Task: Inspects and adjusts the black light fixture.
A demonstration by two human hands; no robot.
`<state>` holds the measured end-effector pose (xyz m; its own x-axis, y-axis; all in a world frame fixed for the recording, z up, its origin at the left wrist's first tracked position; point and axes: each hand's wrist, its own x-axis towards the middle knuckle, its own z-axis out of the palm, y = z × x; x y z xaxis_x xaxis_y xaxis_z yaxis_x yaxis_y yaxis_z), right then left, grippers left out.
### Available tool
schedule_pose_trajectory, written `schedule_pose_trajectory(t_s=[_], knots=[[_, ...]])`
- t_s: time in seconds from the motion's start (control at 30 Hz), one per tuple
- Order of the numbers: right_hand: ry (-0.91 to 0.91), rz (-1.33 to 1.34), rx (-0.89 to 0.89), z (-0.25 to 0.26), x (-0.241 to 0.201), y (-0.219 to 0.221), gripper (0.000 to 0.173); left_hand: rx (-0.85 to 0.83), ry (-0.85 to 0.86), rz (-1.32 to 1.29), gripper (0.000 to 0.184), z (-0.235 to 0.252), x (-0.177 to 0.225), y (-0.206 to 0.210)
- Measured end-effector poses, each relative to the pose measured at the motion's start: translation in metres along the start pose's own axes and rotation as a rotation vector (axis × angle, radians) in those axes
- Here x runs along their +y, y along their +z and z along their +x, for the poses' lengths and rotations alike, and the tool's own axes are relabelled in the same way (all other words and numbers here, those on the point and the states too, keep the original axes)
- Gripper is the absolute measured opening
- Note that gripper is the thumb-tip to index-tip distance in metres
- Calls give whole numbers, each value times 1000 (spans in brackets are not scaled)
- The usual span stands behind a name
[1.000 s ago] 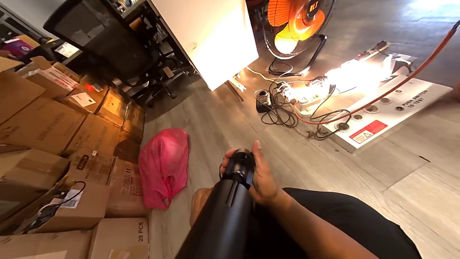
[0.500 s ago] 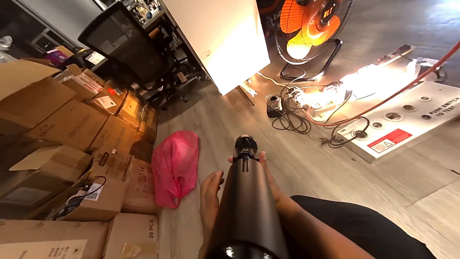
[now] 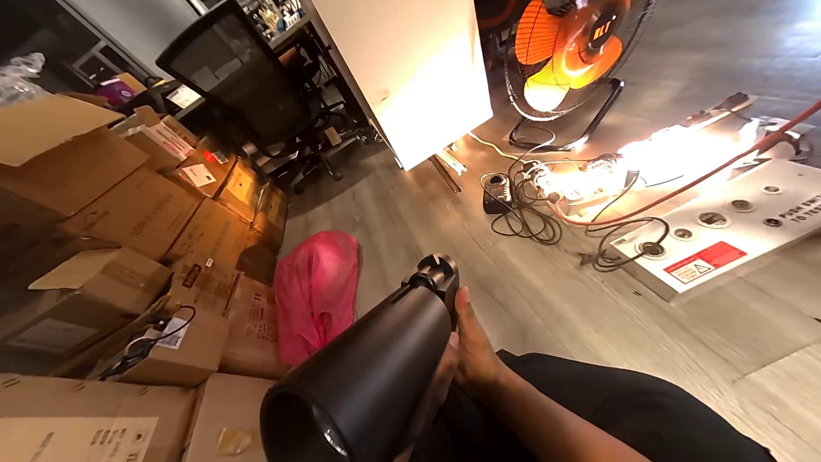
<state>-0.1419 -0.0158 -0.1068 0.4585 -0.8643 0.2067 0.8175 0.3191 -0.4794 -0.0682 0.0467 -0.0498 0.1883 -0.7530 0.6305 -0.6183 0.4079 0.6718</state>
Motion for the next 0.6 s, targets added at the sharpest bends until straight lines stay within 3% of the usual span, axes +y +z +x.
schedule_pose_trajectory(t_s=[0.1, 0.2, 0.3, 0.4, 0.6], knots=[[-8, -43, 35, 0, -7, 0, 81, 4, -136, -5, 29, 3, 29, 8], [-8, -41, 29, 1, -9, -3, 78, -4, -17, -18, 26, -6, 10, 7], [11, -49, 22, 3, -5, -3, 84, 34, -109, -68, 24, 2, 27, 10], [23, -42, 16, 2, -4, -3, 86, 41, -12, -15, 26, -4, -2, 6], [0, -67, 36, 2, -8, -6, 81, -21, -15, -16, 22, -13, -5, 6]])
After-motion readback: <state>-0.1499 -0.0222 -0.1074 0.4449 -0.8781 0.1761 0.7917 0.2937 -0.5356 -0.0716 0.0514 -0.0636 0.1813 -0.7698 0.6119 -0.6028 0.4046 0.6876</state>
